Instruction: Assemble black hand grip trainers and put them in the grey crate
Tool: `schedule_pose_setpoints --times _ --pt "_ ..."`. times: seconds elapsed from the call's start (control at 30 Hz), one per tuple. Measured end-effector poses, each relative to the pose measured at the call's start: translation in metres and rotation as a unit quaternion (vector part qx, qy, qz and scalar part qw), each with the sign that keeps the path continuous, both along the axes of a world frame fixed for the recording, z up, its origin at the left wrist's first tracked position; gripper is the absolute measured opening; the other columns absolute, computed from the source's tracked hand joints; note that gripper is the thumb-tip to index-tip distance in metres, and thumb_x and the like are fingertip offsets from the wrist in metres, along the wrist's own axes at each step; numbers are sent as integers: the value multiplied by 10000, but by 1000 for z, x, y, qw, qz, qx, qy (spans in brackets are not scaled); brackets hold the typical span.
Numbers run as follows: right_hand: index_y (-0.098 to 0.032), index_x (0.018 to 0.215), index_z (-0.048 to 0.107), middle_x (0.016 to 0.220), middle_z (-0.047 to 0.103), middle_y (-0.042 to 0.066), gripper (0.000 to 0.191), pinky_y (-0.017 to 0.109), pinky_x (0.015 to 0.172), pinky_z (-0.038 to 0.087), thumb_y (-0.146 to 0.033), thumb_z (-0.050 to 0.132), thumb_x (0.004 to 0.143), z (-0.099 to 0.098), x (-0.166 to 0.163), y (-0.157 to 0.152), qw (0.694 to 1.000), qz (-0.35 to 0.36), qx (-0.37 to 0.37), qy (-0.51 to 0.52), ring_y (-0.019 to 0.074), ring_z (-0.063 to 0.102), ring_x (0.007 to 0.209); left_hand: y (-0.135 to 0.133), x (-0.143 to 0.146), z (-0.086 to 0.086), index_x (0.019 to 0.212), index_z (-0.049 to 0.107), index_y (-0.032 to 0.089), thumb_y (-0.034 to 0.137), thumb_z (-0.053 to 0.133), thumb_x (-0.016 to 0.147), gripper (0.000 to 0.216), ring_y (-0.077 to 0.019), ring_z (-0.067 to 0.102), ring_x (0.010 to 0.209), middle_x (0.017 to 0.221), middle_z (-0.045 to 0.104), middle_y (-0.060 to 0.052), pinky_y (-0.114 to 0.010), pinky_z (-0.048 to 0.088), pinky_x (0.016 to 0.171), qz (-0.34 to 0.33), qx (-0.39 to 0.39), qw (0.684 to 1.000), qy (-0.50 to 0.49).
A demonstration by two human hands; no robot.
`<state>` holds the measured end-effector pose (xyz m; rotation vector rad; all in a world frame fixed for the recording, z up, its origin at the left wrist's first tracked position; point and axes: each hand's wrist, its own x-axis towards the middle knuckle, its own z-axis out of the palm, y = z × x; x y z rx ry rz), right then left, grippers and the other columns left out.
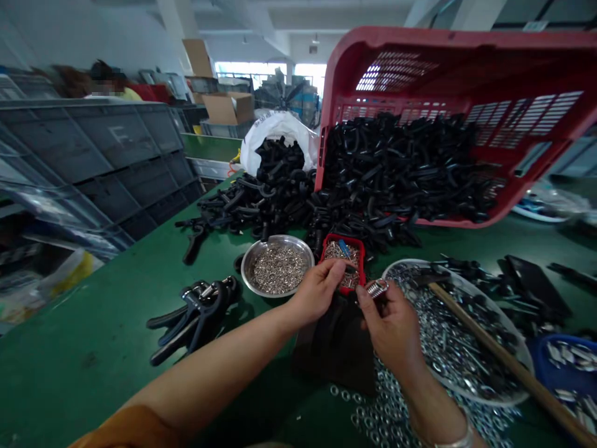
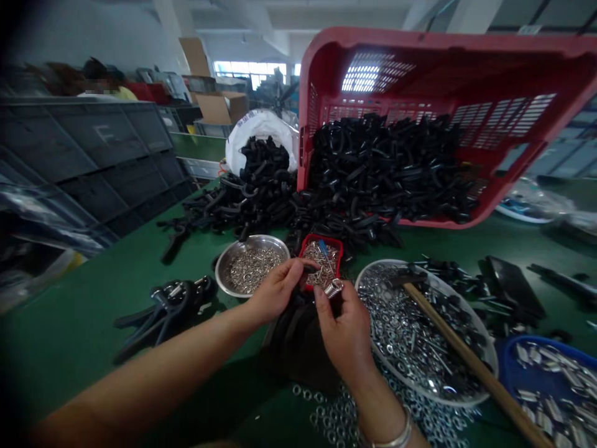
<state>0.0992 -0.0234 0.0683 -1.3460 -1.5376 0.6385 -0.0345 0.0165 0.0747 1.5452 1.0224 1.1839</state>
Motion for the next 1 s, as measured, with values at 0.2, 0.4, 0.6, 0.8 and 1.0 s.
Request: schedule_pose_setpoints --times 0.2,0.4,0.6,0.8,1.0 --pt "-218 827 488 690 569 -2 186 257 544 453 -402 510 807 -7 6 -2 1000 -2 -8 -30 146 563 591 2 2 -3 926 616 157 491 325 858 448 -162 545 789 692 563 -23 -266 427 723 12 -4 1000 -19" --pt "-210 883 511 809 623 34 174 276 650 454 -370 476 827 -7 6 3 995 65 -20 -80 173 594 726 -1 5 -11 820 584 162 549 308 839 476 -151 535 746 727 572 -24 -268 428 711 18 -22 998 -51" --pt "-190 945 530 858 629 53 198 274 671 434 -335 434 850 -18 3 -2 990 96 -19 -106 183 583 772 -7 9 -29 685 465 166 555 276 843 460 -105 425 595 629 458 15 -224 367 562 17 -31 999 -13" --pt "-183 876 518 783 612 48 204 265 626 409 -338 386 873 -27 2 -2 987 102 -29 -119 175 569 724 -7 5 -27 655 465 162 460 297 868 403 -105 413 605 619 439 20 -227 347 578 -23 -22 996 80" --pt "-176 873 485 811 617 74 228 280 652 415 -325 315 895 -19 5 -6 962 179 -81 -188 181 579 758 -13 1 -29 644 485 157 415 314 861 378 -110 426 597 611 465 10 -223 357 575 -69 -34 992 96"
